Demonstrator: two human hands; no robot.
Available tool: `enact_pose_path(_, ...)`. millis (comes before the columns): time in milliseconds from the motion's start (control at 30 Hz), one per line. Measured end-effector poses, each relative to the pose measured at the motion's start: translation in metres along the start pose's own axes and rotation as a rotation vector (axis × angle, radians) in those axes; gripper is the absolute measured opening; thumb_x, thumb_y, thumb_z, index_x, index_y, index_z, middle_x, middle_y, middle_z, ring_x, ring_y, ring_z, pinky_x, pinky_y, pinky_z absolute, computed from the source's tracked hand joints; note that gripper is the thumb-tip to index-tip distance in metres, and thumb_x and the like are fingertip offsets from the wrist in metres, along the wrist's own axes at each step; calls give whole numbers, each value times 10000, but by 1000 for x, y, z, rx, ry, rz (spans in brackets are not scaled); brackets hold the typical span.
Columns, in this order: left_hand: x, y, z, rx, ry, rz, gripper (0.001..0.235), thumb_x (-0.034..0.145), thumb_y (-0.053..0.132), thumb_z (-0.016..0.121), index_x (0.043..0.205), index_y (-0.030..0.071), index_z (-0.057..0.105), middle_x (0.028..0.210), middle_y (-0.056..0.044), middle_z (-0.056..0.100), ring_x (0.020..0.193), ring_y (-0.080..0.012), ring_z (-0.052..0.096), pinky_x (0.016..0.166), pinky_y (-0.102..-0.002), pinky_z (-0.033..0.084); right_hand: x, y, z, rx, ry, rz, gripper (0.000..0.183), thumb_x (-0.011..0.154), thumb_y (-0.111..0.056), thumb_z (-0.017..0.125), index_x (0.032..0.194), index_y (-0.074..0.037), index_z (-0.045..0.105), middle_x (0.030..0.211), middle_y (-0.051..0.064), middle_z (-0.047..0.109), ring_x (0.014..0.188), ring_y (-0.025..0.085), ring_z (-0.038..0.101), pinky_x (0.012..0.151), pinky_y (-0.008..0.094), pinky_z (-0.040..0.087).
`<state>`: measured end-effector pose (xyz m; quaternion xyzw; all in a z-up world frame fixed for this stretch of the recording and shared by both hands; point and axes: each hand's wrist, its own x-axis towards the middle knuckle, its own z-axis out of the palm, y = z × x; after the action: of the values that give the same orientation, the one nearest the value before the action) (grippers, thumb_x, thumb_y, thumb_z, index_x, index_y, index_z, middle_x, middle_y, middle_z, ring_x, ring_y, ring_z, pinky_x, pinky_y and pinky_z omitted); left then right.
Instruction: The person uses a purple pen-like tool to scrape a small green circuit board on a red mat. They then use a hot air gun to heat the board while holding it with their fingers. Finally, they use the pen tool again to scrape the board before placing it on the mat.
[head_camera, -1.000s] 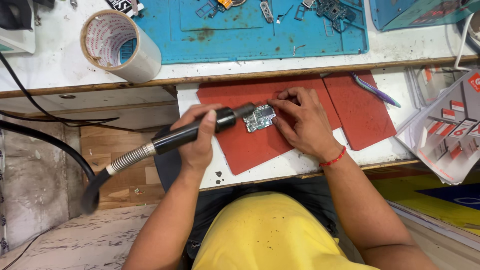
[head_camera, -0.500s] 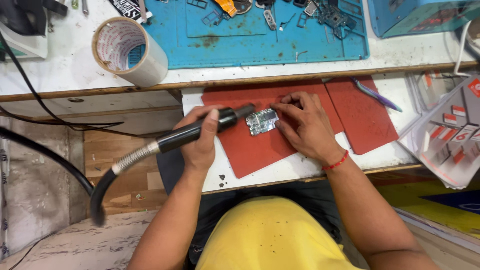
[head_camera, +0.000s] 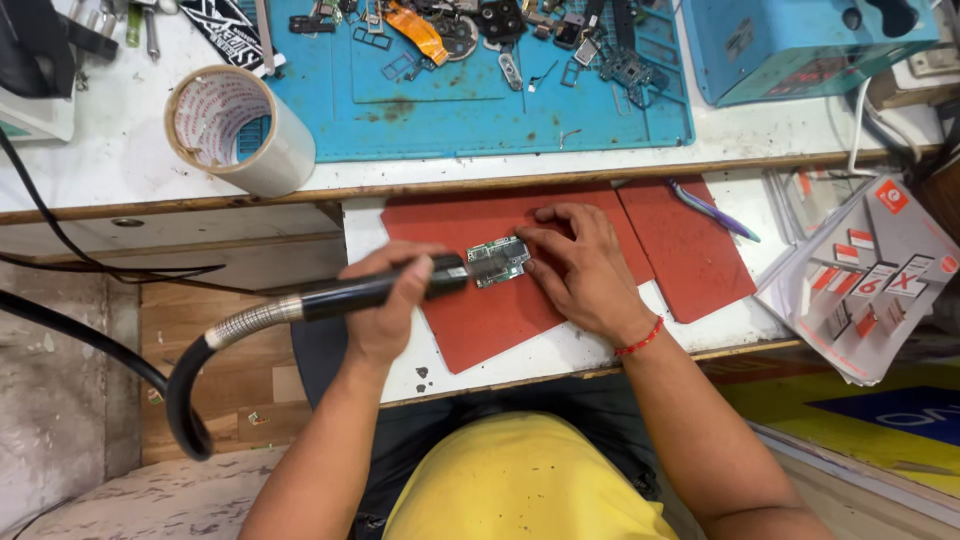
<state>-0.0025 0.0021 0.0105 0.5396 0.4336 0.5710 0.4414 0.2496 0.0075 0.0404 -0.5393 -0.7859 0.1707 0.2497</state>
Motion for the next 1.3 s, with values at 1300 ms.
enact_pose_path(1300, 3, 2, -1, 106, -42, 51, 264, 976, 249, 703, 1086, 15, 758, 969, -103, 761, 876, -155, 717, 812, -283, 566, -1, 0, 1, -8, -2, -2, 376, 882, -157, 755, 1255, -133, 719, 1312, 99, 590, 1222, 333, 511, 1049, 449, 439)
